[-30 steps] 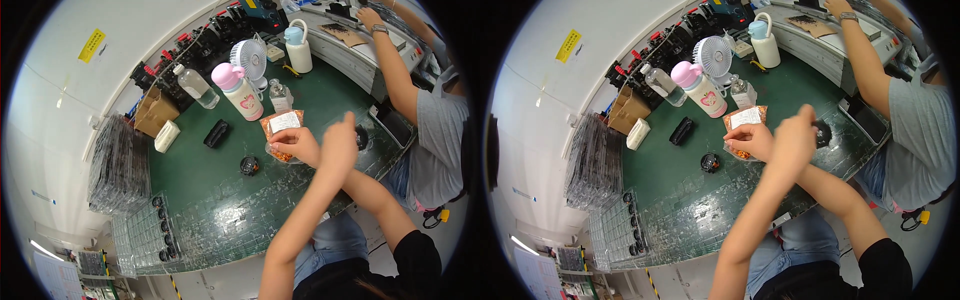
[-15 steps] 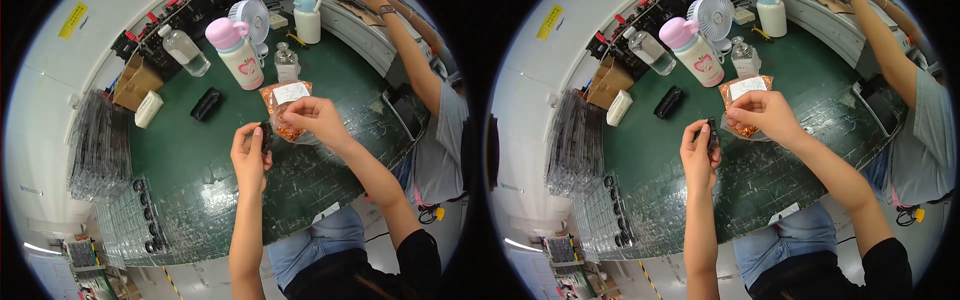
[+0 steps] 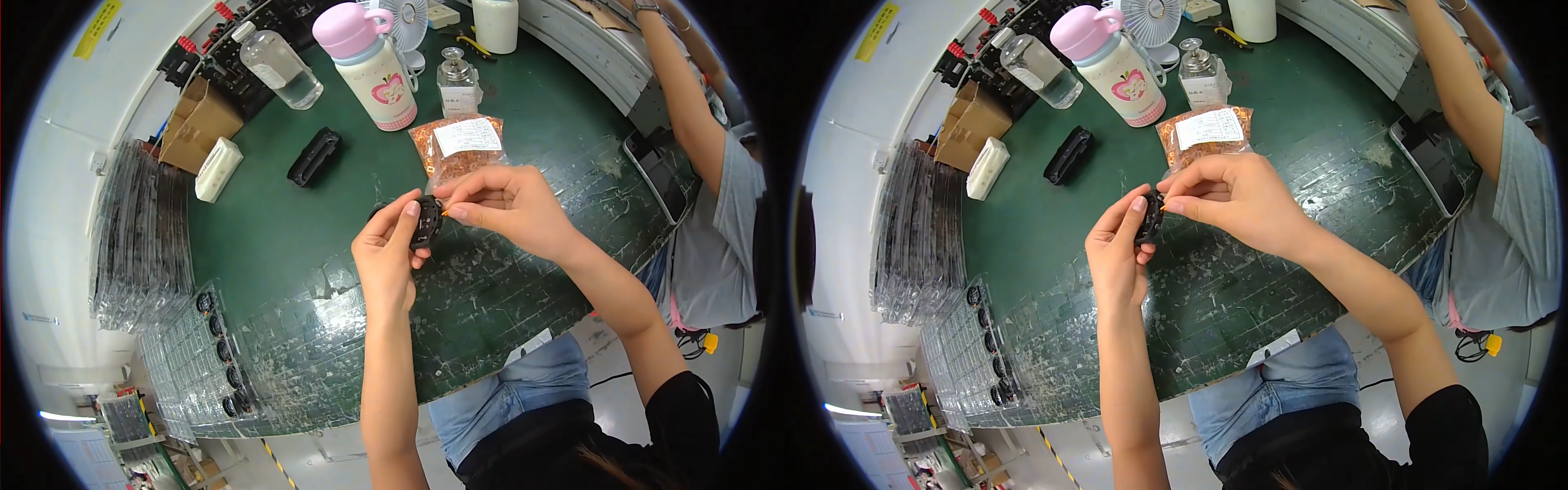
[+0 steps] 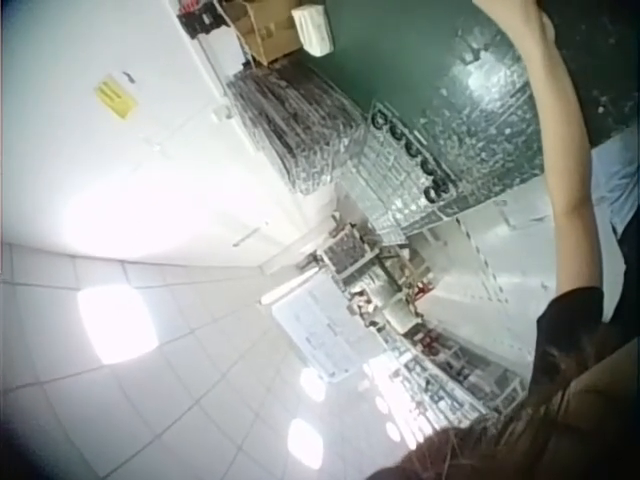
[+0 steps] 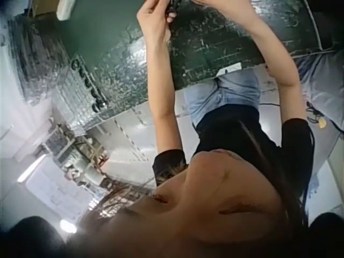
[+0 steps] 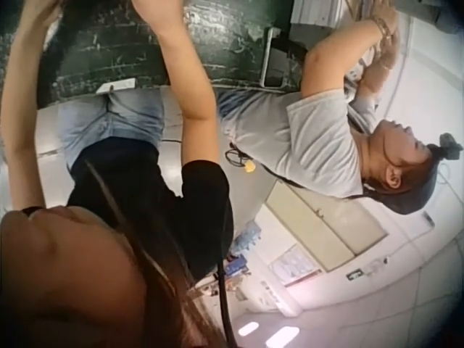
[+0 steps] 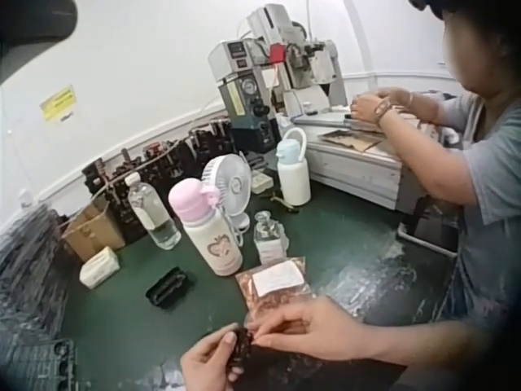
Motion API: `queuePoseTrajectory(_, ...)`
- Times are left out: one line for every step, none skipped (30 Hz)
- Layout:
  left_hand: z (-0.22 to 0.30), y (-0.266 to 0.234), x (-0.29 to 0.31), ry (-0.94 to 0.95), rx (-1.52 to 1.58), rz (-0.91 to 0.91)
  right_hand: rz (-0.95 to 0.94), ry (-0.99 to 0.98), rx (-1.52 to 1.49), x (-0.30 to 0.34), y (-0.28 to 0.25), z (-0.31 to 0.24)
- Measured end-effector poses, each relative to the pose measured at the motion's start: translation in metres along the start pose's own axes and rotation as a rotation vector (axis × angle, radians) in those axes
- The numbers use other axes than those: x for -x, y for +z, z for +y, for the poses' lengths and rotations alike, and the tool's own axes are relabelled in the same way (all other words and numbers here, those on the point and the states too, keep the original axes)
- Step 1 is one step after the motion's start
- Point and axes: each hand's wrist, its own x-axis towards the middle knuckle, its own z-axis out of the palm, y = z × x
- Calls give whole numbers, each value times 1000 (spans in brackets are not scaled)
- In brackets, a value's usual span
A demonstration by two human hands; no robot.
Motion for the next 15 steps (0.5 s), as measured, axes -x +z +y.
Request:
queuePoseTrajectory(1, 0, 0, 13, -15, 8, 4, -13, 11, 0, 0, 0)
queuePoseTrajectory(1, 1, 1, 12, -12, 18, 7, -11, 12, 1, 1, -2)
queuePoseTrajectory(1, 1, 1, 9, -11, 15, 1, -5, 36, 2, 1, -3)
queuePoseTrajectory(2, 0, 1, 24, -28, 13, -8, 1, 57, 2, 1, -4)
queuePoseTrajectory(2, -1, 1, 40, -45, 10, -7, 3, 57, 2, 1, -4)
queuePoseTrajectory(1, -2, 1, 38, -45, 10, -7, -2, 84, 3, 0, -4)
queuePoseTrajectory(2, -2, 0, 33, -43, 5, -7, -8, 111, 3, 0, -5)
queuePoseTrajectory(1, -2, 0, 28, -41, 0, -7, -6, 111, 3, 0, -5)
queuePoseTrajectory(1, -1, 0, 27, -40, 0, -5, -11, 125, 3, 0, -5)
queuePoseTrajectory(2, -1, 1, 29, -46, 1, -4, -15, 137, 3, 0, -5)
queuePoseTrajectory(2, 0, 1, 30, -51, 2, -4, -14, 137, 3, 1, -5)
queuePoseTrajectory(2, -1, 1, 30, -51, 2, -6, -20, 144, 3, 0, -5)
queuePoseTrajectory(1, -1, 0, 31, -52, 4, -8, -25, 151, 3, 1, -5)
queuePoseTrajectory(1, -2, 0, 32, -53, 5, -8, -24, 151, 3, 1, -5)
queuePoseTrajectory(1, -2, 0, 31, -52, 5, -12, -28, 163, 3, 1, -4)
